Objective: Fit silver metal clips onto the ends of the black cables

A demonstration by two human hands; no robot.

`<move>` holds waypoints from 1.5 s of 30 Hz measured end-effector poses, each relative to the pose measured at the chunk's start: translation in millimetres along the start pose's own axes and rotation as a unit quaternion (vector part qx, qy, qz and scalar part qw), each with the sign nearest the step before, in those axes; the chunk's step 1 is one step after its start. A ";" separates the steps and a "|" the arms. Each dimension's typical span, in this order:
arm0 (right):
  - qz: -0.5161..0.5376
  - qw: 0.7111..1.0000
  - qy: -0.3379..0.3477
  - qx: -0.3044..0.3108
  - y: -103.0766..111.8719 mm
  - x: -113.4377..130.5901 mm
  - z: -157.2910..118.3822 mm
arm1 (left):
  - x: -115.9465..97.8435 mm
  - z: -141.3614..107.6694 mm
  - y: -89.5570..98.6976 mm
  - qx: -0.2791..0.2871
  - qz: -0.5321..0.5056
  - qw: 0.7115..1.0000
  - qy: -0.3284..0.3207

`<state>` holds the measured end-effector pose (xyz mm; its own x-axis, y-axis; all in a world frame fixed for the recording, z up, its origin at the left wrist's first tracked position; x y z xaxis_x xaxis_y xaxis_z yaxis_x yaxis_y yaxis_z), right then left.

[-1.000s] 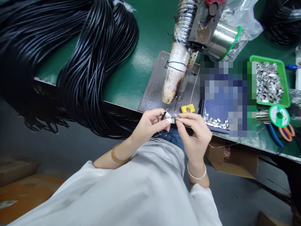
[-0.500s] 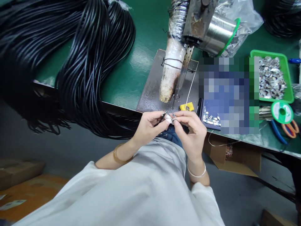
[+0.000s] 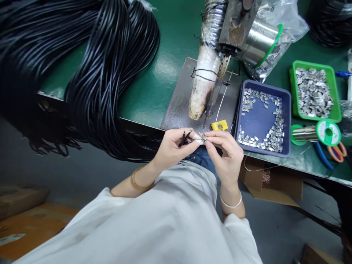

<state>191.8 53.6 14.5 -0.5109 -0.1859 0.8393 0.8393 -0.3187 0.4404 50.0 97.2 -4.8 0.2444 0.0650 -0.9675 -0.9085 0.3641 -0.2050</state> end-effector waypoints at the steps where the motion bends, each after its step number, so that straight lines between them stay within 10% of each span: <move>1: 0.008 1.000 -0.006 -0.001 -0.5 -1.5 0.1 | -0.1 -0.1 0.5 -0.001 -0.003 1.000 -0.001; 11: -0.066 0.996 0.055 0.016 2.4 7.5 0.3 | 2.3 -0.2 2.0 0.018 0.010 1.000 0.014; 17: -0.194 0.973 0.117 0.052 0.6 23.4 -1.2 | -16.8 -5.0 -10.8 0.058 0.157 0.979 -0.117; 24: -0.064 0.998 0.024 -0.006 5.4 9.2 -3.3 | -20.4 -13.5 -4.5 -0.003 0.147 0.978 -0.147; 42: -0.059 0.998 0.031 0.009 4.5 6.6 2.1 | -25.9 -19.2 -14.9 0.031 0.231 0.948 -0.216; 45: -0.020 0.999 0.026 -0.024 4.9 7.6 -1.2 | -14.8 -16.5 -12.4 0.025 0.148 0.978 -0.148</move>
<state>191.8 49.6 22.7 -0.5545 -0.2200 0.8026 0.8085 -0.3710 0.4569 52.0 76.3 9.7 0.0682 0.4381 -0.8963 -0.9384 0.3331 0.0914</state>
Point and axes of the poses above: each hand's wrist, its own z-axis towards the middle knuckle, its own y-axis out of the back of the hand, x = y × z, the point moved 10 cm from there along z, towards the middle knuckle, and after that the axes turned 9 degrees about -z, right-handed, at the moved point
